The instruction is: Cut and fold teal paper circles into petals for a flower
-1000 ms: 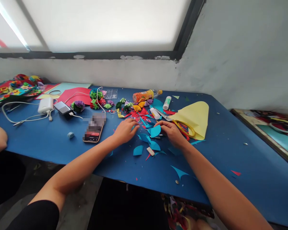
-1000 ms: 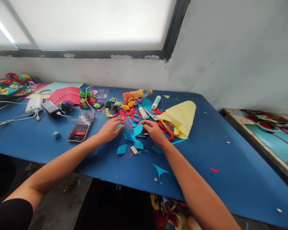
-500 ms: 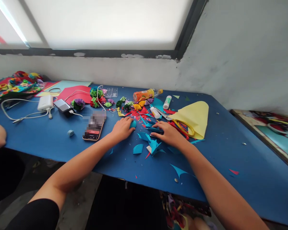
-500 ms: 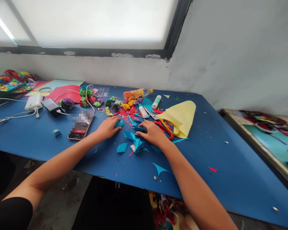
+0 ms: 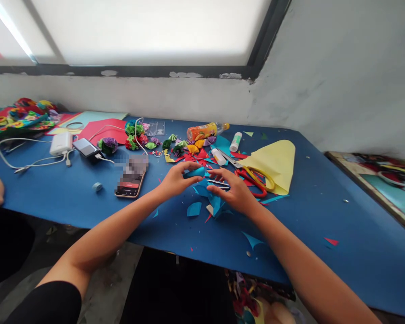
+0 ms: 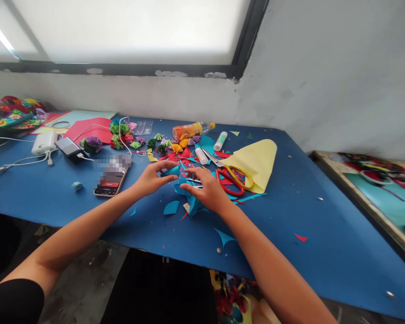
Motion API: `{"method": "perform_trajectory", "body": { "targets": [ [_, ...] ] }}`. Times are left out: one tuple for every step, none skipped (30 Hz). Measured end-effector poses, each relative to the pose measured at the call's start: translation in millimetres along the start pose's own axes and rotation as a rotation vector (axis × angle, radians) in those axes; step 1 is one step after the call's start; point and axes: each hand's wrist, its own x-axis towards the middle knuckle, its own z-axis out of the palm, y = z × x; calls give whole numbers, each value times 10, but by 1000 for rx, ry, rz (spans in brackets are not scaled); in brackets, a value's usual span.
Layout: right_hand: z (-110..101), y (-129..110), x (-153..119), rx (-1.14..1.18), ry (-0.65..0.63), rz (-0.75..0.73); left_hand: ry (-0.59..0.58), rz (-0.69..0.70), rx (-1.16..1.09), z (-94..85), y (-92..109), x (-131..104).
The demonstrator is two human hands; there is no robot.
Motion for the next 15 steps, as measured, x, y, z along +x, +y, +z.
{"method": "perform_trajectory", "body": {
  "targets": [
    [15,-29,-8,31,-6,9,8,-22,-63,0,18,-1],
    [30,-52,-15,56,-8,26,18,-41,-127,1,33,-1],
    [44,-72,-21,79,-9,48,31,-55,-201,3,43,-2],
    [58,-88,-26,104,-11,71,42,-67,-285,7,50,-2],
    [70,-101,-30,130,-17,94,48,-82,-375,14,53,-3],
    [83,-113,-32,157,-25,116,49,-100,-461,23,56,-6],
    [94,-124,-34,180,-33,135,45,-120,-535,35,59,-10],
    [104,-136,-36,200,-36,148,42,-141,-592,48,63,-15],
    [112,-147,-36,218,-34,160,40,-162,-630,61,69,-22],
    [119,-158,-37,233,-22,172,43,-183,-658,75,77,-29],
    [124,-169,-38,245,-2,185,48,-206,-682,88,86,-36],
    [126,-180,-39,256,22,198,51,-229,-702,100,96,-42],
    [127,-189,-41,268,43,209,55,-250,-714,109,106,-47],
    [125,-197,-43,279,57,217,60,-266,-716,116,114,-49],
    [122,-204,-46,287,65,218,66,-276,-705,121,119,-50]
  ]
}}
